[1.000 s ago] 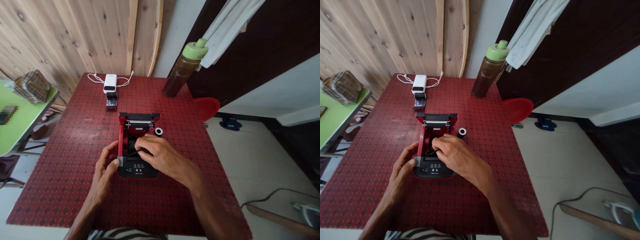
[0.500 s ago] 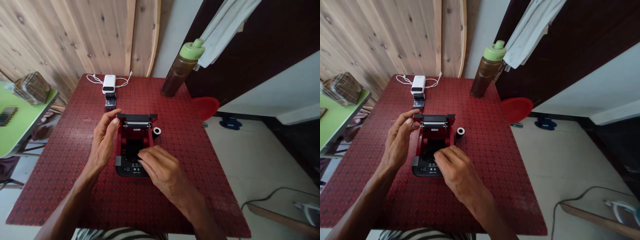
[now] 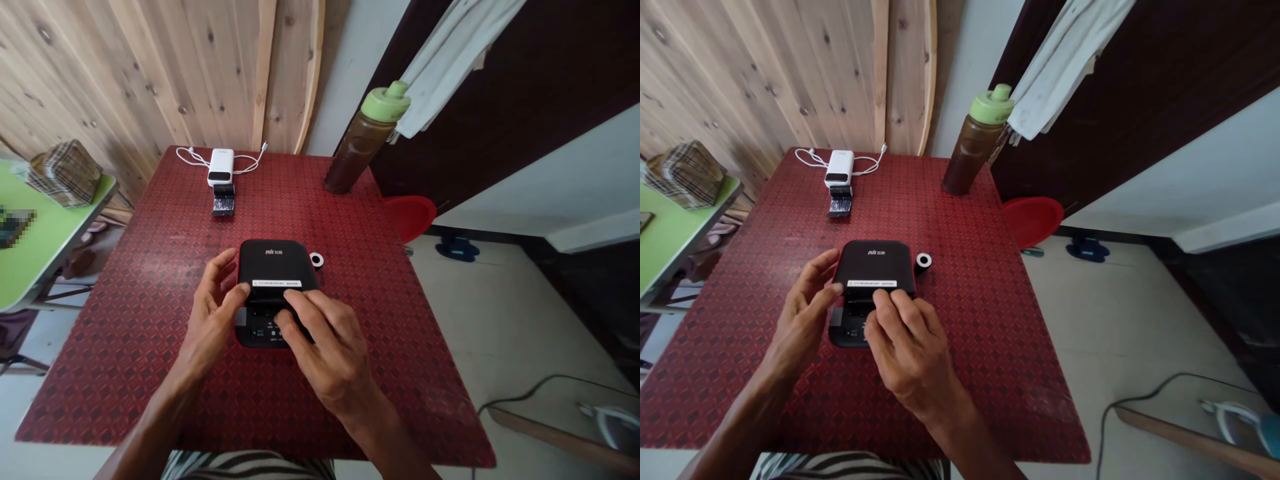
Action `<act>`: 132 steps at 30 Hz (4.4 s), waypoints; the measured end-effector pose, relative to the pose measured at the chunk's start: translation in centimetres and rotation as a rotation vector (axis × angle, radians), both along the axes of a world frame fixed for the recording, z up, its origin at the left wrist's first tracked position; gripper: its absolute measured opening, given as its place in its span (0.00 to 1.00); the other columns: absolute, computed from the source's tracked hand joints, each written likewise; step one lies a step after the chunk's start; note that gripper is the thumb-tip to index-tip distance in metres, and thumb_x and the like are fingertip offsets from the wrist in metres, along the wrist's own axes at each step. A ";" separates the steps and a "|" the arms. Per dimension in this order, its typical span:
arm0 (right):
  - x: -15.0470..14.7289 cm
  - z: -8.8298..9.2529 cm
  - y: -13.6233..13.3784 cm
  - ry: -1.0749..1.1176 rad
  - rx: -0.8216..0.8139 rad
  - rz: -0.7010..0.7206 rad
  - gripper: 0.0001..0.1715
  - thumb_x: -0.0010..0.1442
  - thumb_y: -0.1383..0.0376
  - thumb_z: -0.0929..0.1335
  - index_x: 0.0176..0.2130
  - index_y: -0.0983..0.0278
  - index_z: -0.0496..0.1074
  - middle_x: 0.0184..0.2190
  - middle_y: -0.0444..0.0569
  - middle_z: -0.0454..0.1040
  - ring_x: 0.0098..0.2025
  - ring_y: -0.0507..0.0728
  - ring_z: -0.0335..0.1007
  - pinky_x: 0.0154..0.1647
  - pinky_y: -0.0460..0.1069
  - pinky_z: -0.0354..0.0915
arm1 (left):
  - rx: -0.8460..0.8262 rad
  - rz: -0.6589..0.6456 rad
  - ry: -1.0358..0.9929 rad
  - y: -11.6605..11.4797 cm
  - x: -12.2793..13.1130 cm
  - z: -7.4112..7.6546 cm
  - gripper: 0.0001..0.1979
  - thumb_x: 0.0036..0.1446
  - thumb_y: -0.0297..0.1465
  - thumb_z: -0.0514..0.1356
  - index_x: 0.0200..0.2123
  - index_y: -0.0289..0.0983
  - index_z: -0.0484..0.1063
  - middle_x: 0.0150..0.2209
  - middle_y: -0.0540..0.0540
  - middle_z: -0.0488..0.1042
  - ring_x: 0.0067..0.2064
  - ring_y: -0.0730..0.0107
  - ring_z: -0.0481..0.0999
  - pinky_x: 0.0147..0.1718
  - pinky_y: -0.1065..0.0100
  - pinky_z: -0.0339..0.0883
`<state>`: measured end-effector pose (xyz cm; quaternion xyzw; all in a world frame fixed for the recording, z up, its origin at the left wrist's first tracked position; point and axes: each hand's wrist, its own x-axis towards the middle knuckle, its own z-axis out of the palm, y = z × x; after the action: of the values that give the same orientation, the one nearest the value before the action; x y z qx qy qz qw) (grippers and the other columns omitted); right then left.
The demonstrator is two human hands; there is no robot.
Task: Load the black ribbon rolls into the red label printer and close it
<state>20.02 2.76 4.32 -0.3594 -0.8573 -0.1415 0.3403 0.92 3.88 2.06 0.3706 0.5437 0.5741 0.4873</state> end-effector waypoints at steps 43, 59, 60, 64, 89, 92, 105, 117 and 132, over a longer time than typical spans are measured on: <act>0.4 -0.1 0.4 0.136 -0.328 0.135 0.12 0.73 0.78 0.68 0.47 0.65 0.78 0.54 0.54 0.87 0.59 0.61 0.80 0.60 0.58 0.73 | -0.162 -0.064 -0.166 -1.6 0.0 -1.0 0.29 0.64 0.41 0.71 0.66 0.43 0.75 0.65 0.42 0.79 0.68 0.47 0.75 0.68 0.51 0.66; 0.0 -1.1 -0.3 0.193 -0.365 0.097 0.14 0.70 0.80 0.70 0.51 0.66 0.77 0.51 0.54 0.87 0.55 0.62 0.85 0.59 0.59 0.77 | -0.166 -0.068 -0.159 -1.8 0.4 -0.8 0.31 0.63 0.39 0.70 0.68 0.45 0.72 0.69 0.42 0.76 0.69 0.48 0.76 0.65 0.53 0.70; 0.0 -1.1 -0.3 0.191 -0.372 0.094 0.14 0.70 0.80 0.70 0.51 0.66 0.77 0.52 0.54 0.87 0.55 0.63 0.85 0.59 0.59 0.77 | -0.165 -0.062 -0.164 -1.8 0.5 -0.9 0.32 0.62 0.39 0.70 0.68 0.44 0.72 0.69 0.42 0.76 0.69 0.47 0.75 0.67 0.52 0.69; 0.3 -1.0 -0.4 0.222 -0.388 0.113 0.14 0.73 0.77 0.69 0.54 0.65 0.77 0.52 0.54 0.87 0.56 0.62 0.84 0.60 0.59 0.79 | -0.154 -0.031 -0.167 -1.7 0.5 -1.3 0.32 0.61 0.39 0.71 0.68 0.44 0.73 0.69 0.42 0.76 0.70 0.47 0.74 0.69 0.51 0.68; 2.3 -7.1 -5.0 0.443 -0.508 -0.285 0.33 0.75 0.46 0.69 0.66 0.64 0.70 0.54 0.62 0.86 0.51 0.65 0.88 0.46 0.57 0.85 | -0.253 0.024 -0.092 -4.0 0.7 -0.5 0.26 0.63 0.39 0.69 0.63 0.42 0.76 0.62 0.41 0.81 0.64 0.49 0.79 0.63 0.51 0.69; 2.3 -7.2 -4.9 0.449 -0.505 -0.283 0.33 0.75 0.45 0.70 0.66 0.64 0.70 0.54 0.61 0.86 0.50 0.65 0.88 0.45 0.57 0.85 | -0.244 0.031 -0.100 -3.9 0.9 -0.6 0.25 0.64 0.38 0.68 0.63 0.42 0.75 0.62 0.41 0.81 0.65 0.49 0.78 0.64 0.51 0.68; 3.8 -2.7 -2.2 0.387 -0.474 -0.146 0.19 0.78 0.61 0.69 0.64 0.62 0.73 0.57 0.57 0.84 0.58 0.61 0.84 0.60 0.56 0.80 | -0.137 -0.055 0.026 -4.6 0.0 -1.5 0.23 0.70 0.42 0.64 0.65 0.43 0.75 0.62 0.41 0.81 0.60 0.51 0.81 0.57 0.55 0.74; -1.0 0.1 5.1 -0.008 -0.439 -0.264 0.04 0.72 0.70 0.71 0.43 0.66 0.80 0.40 0.58 0.85 0.42 0.68 0.82 0.48 0.63 0.78 | 0.027 -0.104 0.112 -4.8 -0.8 -4.6 0.30 0.72 0.49 0.62 0.68 0.39 0.69 0.65 0.35 0.77 0.64 0.43 0.77 0.64 0.42 0.67; -0.4 -2.2 5.0 0.546 -0.681 -0.171 0.12 0.74 0.56 0.70 0.50 0.57 0.82 0.46 0.50 0.86 0.54 0.64 0.76 0.59 0.62 0.68 | 0.031 -0.095 0.114 -4.7 -0.7 -4.4 0.27 0.72 0.48 0.62 0.67 0.41 0.72 0.65 0.37 0.77 0.64 0.44 0.78 0.64 0.45 0.69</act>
<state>19.65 7.73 2.08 -0.5447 -0.7010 0.2213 0.4035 0.23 -0.80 -2.39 0.4355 0.5434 0.5366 0.4766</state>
